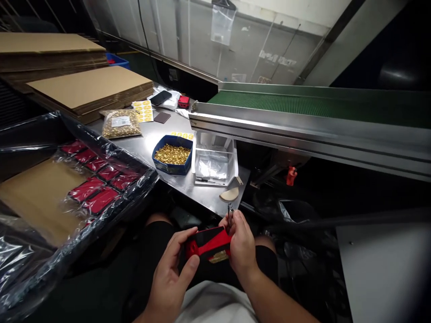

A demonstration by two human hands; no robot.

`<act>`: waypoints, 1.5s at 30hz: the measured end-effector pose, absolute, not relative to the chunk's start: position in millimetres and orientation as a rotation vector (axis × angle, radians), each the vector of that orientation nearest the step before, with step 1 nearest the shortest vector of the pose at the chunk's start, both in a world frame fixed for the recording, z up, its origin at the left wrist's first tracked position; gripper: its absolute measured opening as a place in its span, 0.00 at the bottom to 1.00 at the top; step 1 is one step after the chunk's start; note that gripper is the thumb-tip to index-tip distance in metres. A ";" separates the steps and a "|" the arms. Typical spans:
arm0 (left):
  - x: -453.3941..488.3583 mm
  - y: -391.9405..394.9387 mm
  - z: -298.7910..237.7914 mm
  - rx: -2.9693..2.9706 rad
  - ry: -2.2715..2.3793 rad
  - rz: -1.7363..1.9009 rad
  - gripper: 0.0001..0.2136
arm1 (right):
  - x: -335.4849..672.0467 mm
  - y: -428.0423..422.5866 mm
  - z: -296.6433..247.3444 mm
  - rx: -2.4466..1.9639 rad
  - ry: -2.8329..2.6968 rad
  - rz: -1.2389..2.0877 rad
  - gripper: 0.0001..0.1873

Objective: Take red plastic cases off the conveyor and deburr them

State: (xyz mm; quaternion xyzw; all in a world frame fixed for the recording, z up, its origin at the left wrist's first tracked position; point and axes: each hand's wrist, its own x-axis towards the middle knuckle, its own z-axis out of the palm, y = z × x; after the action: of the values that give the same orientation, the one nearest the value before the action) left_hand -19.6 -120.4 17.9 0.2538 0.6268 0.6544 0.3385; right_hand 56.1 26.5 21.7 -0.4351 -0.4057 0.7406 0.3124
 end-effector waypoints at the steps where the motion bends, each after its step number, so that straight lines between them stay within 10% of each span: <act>1: -20.4 -120.3 18.0 0.671 1.643 1.691 0.16 | 56.9 28.3 23.7 -1.136 -1.130 1.933 0.20; 22: -47.2 -105.6 5.1 0.700 1.206 1.247 0.28 | 71.6 21.5 46.3 -0.816 -2.317 1.671 0.13; 45: -21.9 -112.9 9.5 0.615 1.568 1.337 0.26 | 58.1 28.8 30.7 -0.957 -1.476 1.764 0.20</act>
State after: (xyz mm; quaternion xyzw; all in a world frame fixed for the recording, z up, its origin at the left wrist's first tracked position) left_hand -21.9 -112.9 9.5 0.2518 0.6414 0.5468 0.4756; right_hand 58.1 28.8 30.7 -0.3640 -0.5614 0.6711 0.3194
